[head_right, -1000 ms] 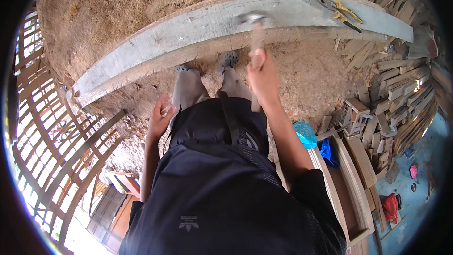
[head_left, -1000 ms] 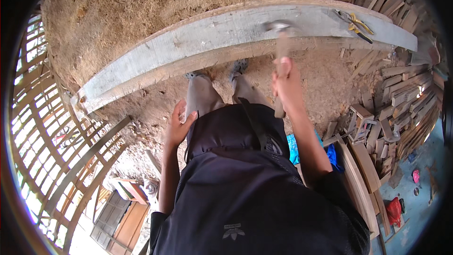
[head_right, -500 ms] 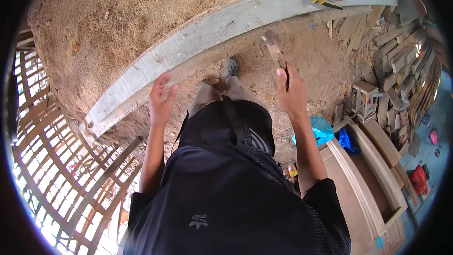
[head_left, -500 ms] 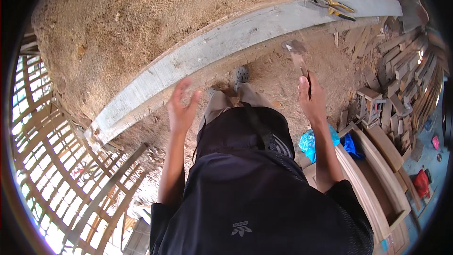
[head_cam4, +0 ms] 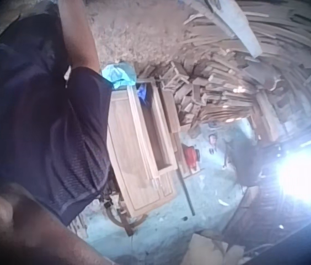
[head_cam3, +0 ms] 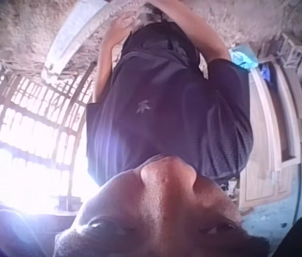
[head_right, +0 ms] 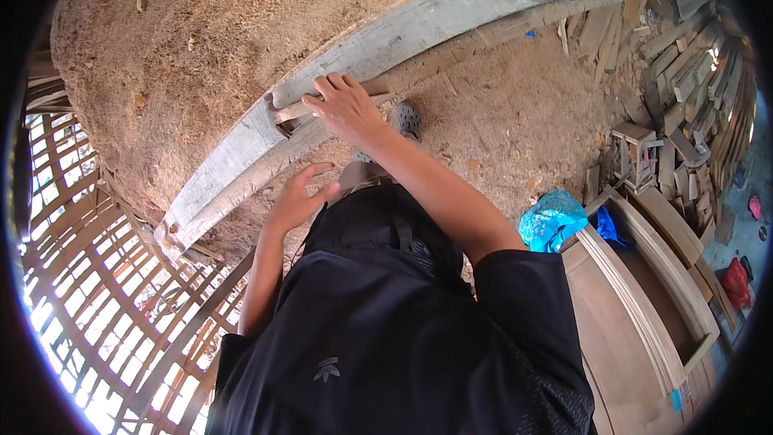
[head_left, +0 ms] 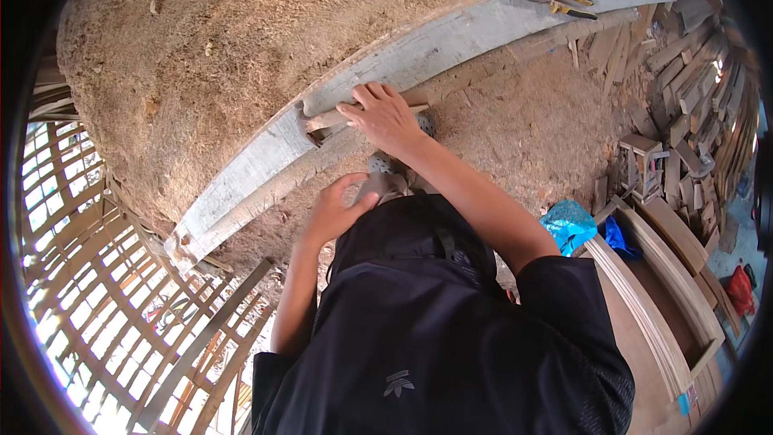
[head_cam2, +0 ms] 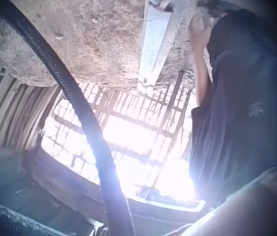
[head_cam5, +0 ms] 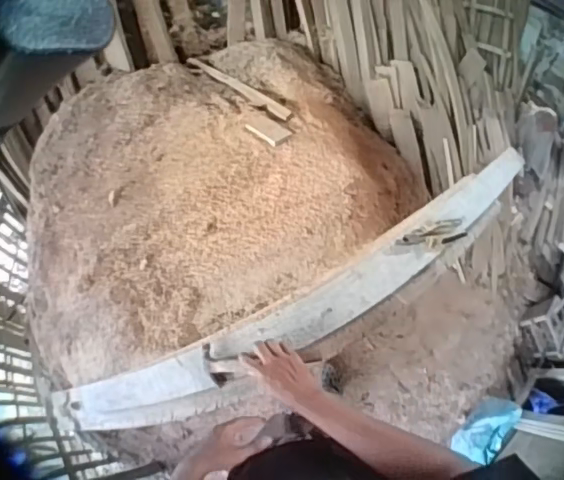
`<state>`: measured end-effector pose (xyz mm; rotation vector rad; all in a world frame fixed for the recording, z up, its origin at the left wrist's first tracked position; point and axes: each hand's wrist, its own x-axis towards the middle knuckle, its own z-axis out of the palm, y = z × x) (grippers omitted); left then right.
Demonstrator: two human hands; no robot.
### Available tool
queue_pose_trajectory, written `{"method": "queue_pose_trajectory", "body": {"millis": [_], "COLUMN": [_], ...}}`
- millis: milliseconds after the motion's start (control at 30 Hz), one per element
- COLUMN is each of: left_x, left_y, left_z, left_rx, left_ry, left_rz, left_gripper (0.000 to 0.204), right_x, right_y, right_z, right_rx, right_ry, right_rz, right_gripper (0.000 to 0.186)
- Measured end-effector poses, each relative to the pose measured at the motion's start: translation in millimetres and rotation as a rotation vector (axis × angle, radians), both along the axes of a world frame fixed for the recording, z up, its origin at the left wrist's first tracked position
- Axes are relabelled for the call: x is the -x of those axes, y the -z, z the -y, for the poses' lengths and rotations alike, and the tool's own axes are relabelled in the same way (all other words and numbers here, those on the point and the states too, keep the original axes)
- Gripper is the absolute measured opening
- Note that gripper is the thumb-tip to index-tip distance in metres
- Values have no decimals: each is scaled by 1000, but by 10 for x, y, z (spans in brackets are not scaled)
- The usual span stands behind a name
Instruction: Preparing and marking a curved wooden beam using carpentry tools in a workshop.
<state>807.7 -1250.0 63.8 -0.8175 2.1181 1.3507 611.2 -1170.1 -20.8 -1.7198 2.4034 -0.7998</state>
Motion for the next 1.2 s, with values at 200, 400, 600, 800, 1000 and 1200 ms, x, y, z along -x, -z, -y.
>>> {"method": "queue_pose_trajectory", "body": {"millis": [200, 400, 600, 800, 1000, 1200], "left_x": [-203, 0, 235, 349, 340, 821], "left_y": [144, 173, 148, 88, 32, 252], "left_z": [131, -3, -117, -167, -43, 262], "left_rx": [28, 38, 70, 226, 363, 857], "left_ry": [-226, -283, -280, -295, -346, 23], "left_rz": [-165, -256, -278, -329, -371, -382], "left_gripper": [55, 52, 49, 48, 50, 107], "right_x": [191, 443, 242, 888, 3007, 3731], "right_y": [-169, -14, 13, -340, -600, -493], "right_z": [-199, -362, 414, -117, -1840, -2300], "right_rx": [50, -75, -28, -66, -347, -454], "right_ry": [-29, -104, -264, -91, 533, 278], "right_rz": [32, -39, -128, 265, -295, -238], "right_gripper": [43, 39, 32, 52, 63, 66]}}
